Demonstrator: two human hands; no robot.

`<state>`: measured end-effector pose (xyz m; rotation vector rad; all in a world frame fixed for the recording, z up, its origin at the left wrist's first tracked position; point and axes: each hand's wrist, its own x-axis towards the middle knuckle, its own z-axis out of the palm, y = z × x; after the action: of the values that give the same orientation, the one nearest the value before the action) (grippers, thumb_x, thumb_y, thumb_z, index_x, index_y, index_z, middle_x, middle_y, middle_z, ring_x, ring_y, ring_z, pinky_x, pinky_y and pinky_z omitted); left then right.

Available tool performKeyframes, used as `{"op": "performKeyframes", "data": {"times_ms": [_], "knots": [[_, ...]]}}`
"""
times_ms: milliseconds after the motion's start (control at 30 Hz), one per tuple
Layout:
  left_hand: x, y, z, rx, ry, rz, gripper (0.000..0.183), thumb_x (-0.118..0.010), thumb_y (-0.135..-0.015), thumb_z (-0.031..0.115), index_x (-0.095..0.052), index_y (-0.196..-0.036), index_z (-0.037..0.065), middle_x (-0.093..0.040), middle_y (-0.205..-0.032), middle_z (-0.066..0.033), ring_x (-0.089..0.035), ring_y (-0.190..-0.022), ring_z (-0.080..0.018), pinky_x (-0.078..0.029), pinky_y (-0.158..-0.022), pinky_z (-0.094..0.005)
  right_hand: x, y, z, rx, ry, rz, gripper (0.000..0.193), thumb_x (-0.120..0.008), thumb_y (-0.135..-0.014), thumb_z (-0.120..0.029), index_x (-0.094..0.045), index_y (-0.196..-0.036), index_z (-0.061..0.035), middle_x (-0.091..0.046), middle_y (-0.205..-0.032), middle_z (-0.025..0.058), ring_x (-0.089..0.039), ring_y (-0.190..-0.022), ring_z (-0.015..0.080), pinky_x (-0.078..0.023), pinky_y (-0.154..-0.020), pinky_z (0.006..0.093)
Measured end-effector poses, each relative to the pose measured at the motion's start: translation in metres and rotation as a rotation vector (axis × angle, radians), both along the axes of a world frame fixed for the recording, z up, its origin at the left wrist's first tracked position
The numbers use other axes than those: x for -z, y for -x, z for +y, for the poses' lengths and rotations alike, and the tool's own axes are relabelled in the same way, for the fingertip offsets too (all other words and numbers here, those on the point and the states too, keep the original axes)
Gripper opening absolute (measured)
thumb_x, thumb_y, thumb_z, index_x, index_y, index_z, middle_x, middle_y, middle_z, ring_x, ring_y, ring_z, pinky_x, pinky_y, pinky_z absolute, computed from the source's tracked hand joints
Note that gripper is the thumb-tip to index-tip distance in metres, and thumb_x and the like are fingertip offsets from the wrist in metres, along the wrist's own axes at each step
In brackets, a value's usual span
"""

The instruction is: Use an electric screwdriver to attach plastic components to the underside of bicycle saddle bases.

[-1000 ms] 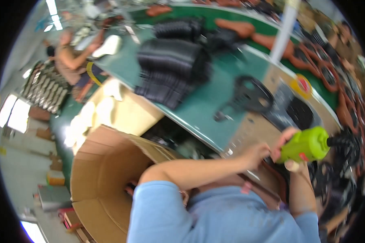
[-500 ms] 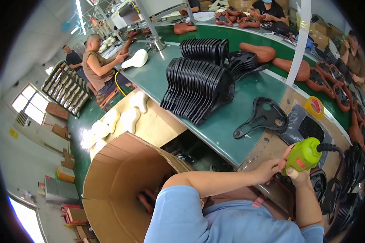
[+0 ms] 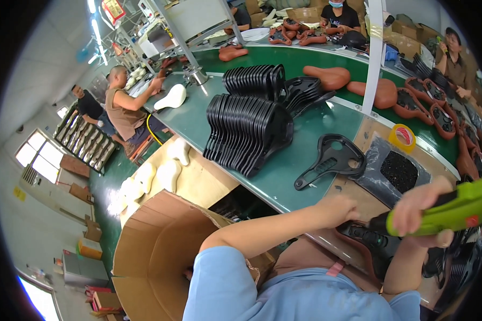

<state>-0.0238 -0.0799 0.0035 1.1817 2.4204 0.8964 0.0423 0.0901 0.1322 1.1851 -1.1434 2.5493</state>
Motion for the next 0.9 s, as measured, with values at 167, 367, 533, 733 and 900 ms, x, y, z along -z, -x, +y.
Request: {"op": "performKeyframes", "data": {"times_ms": [167, 367, 533, 733, 900], "knots": [[-0.005, 0.051, 0.090, 0.038, -0.304, 0.251, 0.019, -0.061, -0.077, 0.019, -0.058, -0.089, 0.005, -0.056, -0.086, -0.0152, -0.055, -0.086, -0.0333, -0.045, -0.077, -0.0415, 0.012, -0.034, 0.055, 0.536, -0.006, 0.030, 0.056, -0.071, -0.070, -0.042, -0.036, -0.093, -0.0046, -0.049, -0.059, 0.0026, -0.048, -0.045, 0.0136, -0.042, -0.044, 0.0240], [0.018, 0.090, 0.171, -0.063, -0.148, 0.425, 0.028, -0.071, -0.068, 0.016, -0.059, -0.091, 0.007, -0.058, -0.091, -0.0141, -0.056, -0.092, -0.0313, -0.046, -0.077, -0.0415, 0.057, -0.071, 0.106, 0.893, -0.132, -0.175, 0.055, -0.066, -0.074, -0.041, -0.038, -0.101, -0.0029, -0.046, -0.065, 0.0041, -0.046, -0.054, 0.0135, -0.039, -0.054, 0.0247], [0.011, 0.106, 0.187, -0.003, -0.027, 0.247, 0.015, -0.071, -0.067, 0.015, -0.062, -0.074, 0.005, -0.063, -0.081, -0.0151, -0.060, -0.085, -0.0313, -0.048, -0.073, -0.0408, 0.073, -0.088, 0.128, 1.016, -0.143, -0.195, 0.055, -0.063, -0.076, -0.042, -0.037, -0.105, -0.0024, -0.045, -0.068, 0.0047, -0.045, -0.058, 0.0140, -0.037, -0.058, 0.0259], [0.012, 0.102, 0.181, -0.062, -0.055, 0.376, 0.020, -0.072, -0.066, 0.016, -0.064, -0.078, 0.003, -0.063, -0.083, -0.0156, -0.060, -0.086, -0.0319, -0.049, -0.076, -0.0401, 0.075, -0.085, 0.136, 0.977, -0.053, -0.181, 0.053, -0.062, -0.077, -0.041, -0.037, -0.105, -0.0027, -0.045, -0.069, 0.0046, -0.045, -0.058, 0.0137, -0.037, -0.058, 0.0262], [0.003, 0.110, 0.175, 0.008, 0.109, 0.207, 0.015, -0.069, -0.069, 0.015, -0.060, -0.077, 0.004, -0.062, -0.081, -0.0140, -0.059, -0.085, -0.0312, -0.047, -0.075, -0.0391, 0.072, -0.085, 0.131, 0.946, -0.058, -0.167, 0.053, -0.061, -0.078, -0.041, -0.036, -0.105, -0.0025, -0.045, -0.069, 0.0045, -0.045, -0.058, 0.0138, -0.037, -0.058, 0.0262]]}}
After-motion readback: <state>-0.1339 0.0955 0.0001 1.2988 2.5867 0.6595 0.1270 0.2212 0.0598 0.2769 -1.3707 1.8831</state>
